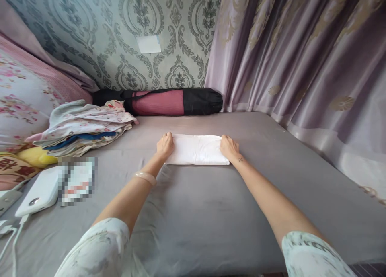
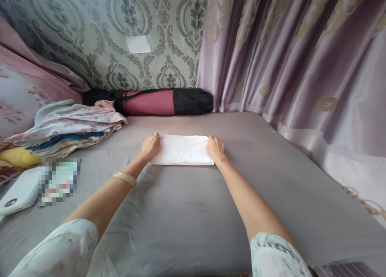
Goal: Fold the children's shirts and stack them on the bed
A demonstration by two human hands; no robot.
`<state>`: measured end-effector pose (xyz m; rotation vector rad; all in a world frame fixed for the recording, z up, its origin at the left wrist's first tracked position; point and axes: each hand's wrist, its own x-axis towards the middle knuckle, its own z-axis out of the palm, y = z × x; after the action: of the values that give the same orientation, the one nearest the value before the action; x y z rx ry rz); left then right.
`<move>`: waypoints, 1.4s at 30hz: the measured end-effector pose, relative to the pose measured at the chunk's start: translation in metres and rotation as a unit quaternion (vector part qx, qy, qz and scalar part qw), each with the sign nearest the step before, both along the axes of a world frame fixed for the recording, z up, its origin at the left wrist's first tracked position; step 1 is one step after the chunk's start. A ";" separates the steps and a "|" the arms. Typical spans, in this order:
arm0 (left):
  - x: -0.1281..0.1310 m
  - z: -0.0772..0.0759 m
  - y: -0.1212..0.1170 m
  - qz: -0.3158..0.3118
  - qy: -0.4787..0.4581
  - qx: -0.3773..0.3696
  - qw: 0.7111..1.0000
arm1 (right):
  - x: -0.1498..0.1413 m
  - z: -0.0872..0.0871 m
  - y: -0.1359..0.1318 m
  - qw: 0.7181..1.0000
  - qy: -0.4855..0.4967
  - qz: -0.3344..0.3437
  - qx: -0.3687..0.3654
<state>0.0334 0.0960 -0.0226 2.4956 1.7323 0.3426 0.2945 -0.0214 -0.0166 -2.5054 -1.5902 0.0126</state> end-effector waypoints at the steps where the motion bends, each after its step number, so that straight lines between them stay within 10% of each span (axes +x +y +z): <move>1: 0.000 -0.001 0.001 -0.005 0.001 0.001 1.000 | 0.001 -0.001 0.001 1.000 -0.001 -0.002 -0.001; 13: -0.028 -0.012 0.016 0.070 -0.156 -0.047 0.984 | 0.024 -0.009 -0.005 0.987 0.118 -0.093 0.056; 21: -0.099 -0.006 -0.039 -0.037 -0.264 -0.226 0.937 | 0.018 -0.005 -0.065 0.973 0.230 -0.017 0.019; 32: -0.075 -0.012 -0.066 -0.020 -0.220 -0.142 0.965 | 0.000 -0.016 -0.083 0.932 0.359 -0.028 0.043; 42: -0.087 -0.012 -0.049 -0.075 -0.348 -0.200 0.913 | -0.005 -0.004 -0.081 0.898 0.436 -0.062 0.013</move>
<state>-0.0535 0.0473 -0.0346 1.8645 1.1674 0.6804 0.2891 -0.1022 -0.0205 -2.0622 -1.0214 0.9393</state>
